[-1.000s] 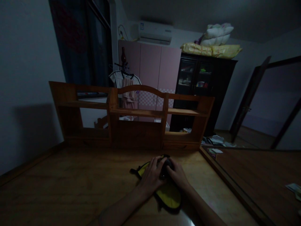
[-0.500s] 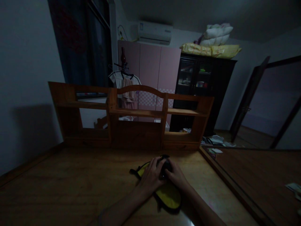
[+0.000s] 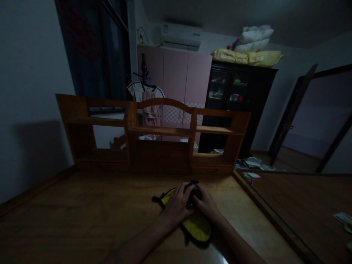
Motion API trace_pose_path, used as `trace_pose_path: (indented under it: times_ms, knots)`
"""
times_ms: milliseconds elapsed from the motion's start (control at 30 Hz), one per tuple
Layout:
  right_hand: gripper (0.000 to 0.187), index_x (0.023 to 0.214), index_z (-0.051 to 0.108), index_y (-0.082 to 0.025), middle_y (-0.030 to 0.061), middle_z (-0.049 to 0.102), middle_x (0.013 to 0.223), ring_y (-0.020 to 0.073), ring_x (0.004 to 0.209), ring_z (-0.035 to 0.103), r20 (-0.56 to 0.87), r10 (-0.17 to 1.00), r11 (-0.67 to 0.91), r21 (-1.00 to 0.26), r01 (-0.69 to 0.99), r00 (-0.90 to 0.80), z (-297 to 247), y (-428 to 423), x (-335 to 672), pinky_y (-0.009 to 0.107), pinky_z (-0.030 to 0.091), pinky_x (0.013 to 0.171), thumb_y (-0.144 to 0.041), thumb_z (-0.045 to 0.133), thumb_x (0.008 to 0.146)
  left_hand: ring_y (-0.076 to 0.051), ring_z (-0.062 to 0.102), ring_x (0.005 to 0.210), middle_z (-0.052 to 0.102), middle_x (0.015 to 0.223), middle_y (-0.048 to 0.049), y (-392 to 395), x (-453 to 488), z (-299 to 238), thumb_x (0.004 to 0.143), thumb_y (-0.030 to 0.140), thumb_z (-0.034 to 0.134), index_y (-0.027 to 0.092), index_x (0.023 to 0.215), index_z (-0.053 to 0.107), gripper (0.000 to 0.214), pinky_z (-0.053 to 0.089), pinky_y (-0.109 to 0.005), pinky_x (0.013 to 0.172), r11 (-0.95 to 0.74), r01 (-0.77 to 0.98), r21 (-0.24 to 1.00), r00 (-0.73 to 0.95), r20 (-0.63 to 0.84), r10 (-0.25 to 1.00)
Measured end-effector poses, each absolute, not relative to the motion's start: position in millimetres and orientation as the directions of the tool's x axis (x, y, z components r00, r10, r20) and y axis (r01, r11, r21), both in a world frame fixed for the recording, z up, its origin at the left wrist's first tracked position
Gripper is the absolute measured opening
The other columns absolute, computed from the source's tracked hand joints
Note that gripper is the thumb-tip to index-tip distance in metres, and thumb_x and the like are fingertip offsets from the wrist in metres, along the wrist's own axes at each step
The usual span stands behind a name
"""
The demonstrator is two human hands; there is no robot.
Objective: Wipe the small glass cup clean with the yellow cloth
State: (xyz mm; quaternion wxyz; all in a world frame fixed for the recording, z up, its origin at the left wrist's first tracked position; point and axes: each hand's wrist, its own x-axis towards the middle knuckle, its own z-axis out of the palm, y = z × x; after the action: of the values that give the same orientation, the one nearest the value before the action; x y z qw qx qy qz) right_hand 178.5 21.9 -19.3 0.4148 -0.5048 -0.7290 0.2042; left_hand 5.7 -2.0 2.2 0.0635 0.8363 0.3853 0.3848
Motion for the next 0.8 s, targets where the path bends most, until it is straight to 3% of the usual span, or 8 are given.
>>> trace_pose_path:
  times_ms: [367, 800]
  knots:
    - [0.044, 0.119, 0.059, -0.017, 0.0099, 0.069, 0.111, 0.0256, 0.102, 0.064, 0.395, 0.906, 0.415, -0.755, 0.508, -0.152, -7.9, 16.8, 175.5, 0.041, 0.049, 0.092, -0.016, 0.055, 0.075, -0.03, 0.045, 0.123, 0.044, 0.132, -0.0079, 2.2, 4.9, -1.3, 0.068, 0.023, 0.074, 0.03, 0.133, 0.041, 0.073, 0.046, -0.047, 0.1, -0.7, 0.579, 0.417, 0.417, 0.587, 0.694]
    - [0.052, 0.124, 0.056, -0.019, 0.0096, 0.066, 0.116, 0.0267, 0.109, 0.06, 0.366, 0.919, 0.386, -0.765, 0.516, -0.144, -12.6, 18.5, 176.6, 0.044, 0.044, 0.099, -0.015, 0.057, 0.072, -0.029, 0.045, 0.123, 0.044, 0.132, -0.0074, 0.3, 4.7, 0.7, 0.066, 0.018, 0.072, 0.03, 0.133, 0.04, 0.075, 0.044, -0.046, 0.102, -0.706, 0.575, 0.412, 0.416, 0.596, 0.687]
